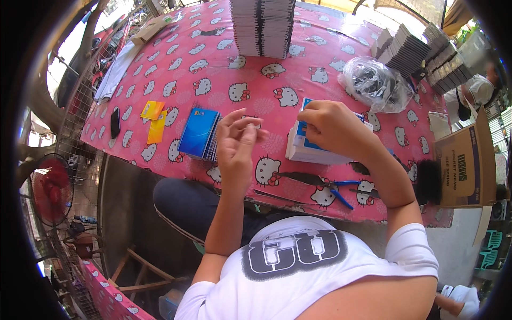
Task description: The person inserts a plastic spiral binding through the pre-punched holes of a notebook cover and paper stack. They then use pliers to trim the excess length and crimp the ends of the spiral to secure the binding.
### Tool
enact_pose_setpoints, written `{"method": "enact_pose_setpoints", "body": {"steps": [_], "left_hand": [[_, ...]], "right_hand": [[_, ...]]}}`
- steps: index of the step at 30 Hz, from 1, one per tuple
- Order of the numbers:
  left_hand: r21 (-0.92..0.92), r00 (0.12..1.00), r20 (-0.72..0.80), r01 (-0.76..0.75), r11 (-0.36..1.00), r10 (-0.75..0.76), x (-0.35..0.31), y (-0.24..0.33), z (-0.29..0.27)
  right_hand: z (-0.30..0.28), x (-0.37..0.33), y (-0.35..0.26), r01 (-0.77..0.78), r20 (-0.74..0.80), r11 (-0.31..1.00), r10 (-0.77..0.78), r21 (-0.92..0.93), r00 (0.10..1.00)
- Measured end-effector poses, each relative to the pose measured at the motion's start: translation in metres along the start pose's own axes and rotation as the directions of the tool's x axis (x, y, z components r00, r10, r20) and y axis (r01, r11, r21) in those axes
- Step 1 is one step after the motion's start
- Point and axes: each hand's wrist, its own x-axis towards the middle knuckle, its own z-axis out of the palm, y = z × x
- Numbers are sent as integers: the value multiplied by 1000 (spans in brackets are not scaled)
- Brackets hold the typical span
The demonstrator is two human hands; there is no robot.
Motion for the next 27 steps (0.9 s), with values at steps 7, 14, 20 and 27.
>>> {"method": "enact_pose_setpoints", "body": {"steps": [7,14,20,27], "left_hand": [[-125,817,305,543,830,-489,51,8,62],[278,843,465,-428,860,269,51,-3,70],[450,873,362,-471,759,327,39,-19,82],[768,800,454,-575,283,393,22,2,95]], "right_hand": [[-2,-27,-19,134,-390,990,-108,40,914],[-12,-76,39,-48,-557,869,357,493,750],[32,-72,43,54,-361,495,550,867,754],[48,-81,34,-123,-400,731,497,671,770]]}}
